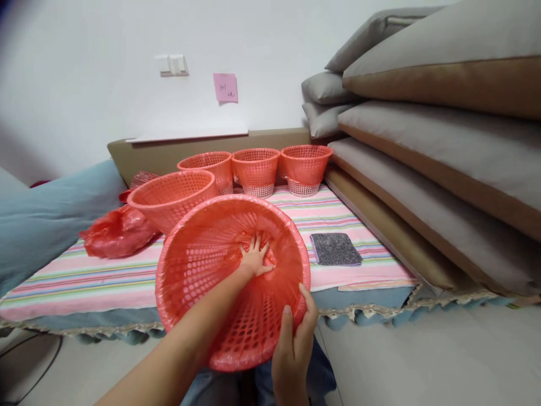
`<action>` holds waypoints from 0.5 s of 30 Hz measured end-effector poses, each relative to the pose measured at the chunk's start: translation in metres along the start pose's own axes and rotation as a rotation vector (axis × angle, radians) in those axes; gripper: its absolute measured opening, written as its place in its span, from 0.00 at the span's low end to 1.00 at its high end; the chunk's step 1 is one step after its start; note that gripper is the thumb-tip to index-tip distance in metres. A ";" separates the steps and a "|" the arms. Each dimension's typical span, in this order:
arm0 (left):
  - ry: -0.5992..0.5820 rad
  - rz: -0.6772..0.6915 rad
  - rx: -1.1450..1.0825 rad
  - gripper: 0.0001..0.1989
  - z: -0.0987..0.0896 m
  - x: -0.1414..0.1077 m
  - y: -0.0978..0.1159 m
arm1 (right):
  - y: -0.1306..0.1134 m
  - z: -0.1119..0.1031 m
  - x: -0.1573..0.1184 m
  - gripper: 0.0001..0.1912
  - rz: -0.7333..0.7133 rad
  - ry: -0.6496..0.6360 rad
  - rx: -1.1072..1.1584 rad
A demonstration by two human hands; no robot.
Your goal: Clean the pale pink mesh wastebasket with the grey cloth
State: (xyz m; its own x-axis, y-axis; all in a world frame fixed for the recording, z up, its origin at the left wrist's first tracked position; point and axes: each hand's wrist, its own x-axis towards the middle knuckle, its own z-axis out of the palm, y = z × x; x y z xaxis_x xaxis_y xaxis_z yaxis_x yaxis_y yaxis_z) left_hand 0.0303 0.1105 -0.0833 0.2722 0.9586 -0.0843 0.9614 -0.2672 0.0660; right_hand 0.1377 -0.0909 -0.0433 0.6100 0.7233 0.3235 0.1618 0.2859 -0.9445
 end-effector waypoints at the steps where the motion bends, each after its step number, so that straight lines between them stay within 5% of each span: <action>1: 0.018 -0.009 0.004 0.48 0.003 0.001 -0.001 | 0.001 0.000 0.001 0.24 -0.002 0.000 0.001; 8: 0.039 -0.054 0.037 0.49 0.010 0.005 0.002 | 0.008 0.003 0.002 0.25 0.015 0.009 0.004; 15: -0.128 -0.024 0.070 0.56 -0.023 0.002 0.009 | -0.004 0.002 0.003 0.26 0.052 -0.028 0.060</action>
State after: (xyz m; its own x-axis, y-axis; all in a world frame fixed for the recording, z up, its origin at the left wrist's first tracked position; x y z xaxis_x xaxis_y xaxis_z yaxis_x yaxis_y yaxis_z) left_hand 0.0382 0.1121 -0.0602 0.2478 0.9454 -0.2118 0.9669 -0.2550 -0.0068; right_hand 0.1372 -0.0882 -0.0383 0.5942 0.7552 0.2767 0.0835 0.2842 -0.9551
